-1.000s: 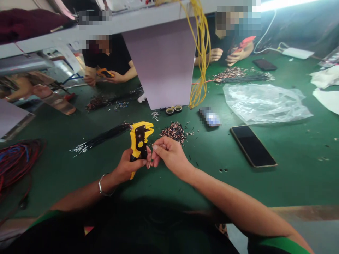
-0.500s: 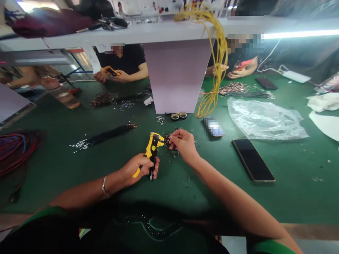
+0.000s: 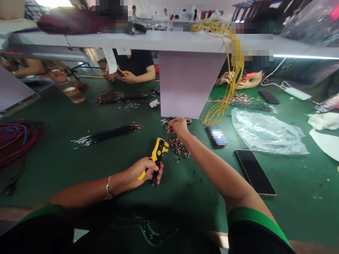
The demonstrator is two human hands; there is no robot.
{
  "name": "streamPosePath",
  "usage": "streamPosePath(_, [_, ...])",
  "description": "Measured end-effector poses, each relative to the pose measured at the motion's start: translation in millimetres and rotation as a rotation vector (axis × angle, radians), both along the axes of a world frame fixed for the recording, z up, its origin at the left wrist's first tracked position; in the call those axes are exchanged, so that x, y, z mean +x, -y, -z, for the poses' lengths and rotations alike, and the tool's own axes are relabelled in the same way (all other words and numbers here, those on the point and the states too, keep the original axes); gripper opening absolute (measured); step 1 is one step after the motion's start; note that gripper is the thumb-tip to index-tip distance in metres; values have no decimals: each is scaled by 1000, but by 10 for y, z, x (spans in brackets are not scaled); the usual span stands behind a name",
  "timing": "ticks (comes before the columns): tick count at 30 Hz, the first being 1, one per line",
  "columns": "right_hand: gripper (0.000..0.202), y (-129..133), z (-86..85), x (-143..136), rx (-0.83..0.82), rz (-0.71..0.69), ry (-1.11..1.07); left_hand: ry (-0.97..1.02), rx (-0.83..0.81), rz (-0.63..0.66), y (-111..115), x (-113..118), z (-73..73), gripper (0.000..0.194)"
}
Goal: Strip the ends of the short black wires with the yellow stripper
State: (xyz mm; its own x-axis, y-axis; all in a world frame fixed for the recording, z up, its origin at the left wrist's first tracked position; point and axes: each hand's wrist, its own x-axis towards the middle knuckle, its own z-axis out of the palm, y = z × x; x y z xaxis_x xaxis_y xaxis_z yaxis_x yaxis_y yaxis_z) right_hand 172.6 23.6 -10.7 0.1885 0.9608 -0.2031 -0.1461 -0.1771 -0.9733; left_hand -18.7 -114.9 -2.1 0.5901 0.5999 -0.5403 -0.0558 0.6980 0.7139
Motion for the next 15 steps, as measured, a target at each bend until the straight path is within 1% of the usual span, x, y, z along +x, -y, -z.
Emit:
streamPosePath(3, [17, -149, 45, -29, -20, 0, -8, -9, -9, -4, -7, 7, 0, 19])
streamPosePath(5, [16, -159, 59, -24, -27, -6, -19, -16, -11, 2, -13, 4, 6, 18])
streamPosePath(8, [12, -29, 8, 28, -5, -26, -55, -30, -8, 13, -20, -6, 31, 18])
streamPosePath(9, [15, 46, -32, 54, 11, -45, -81, -31, -11, 15, -21, -9, 41, 18])
streamPosePath(10, [22, 133, -81, 81, 35, -82, -124, -31, -16, 19, -21, -11, 50, 18])
streamPosePath(13, [46, 420, -260, 134, 122, -309, -427, -32, -17, 30, -23, -15, 63, 19])
streamPosePath(15, [59, 597, -376, 127, 169, -413, -560, -25, -4, 28, -27, -14, 63, 20])
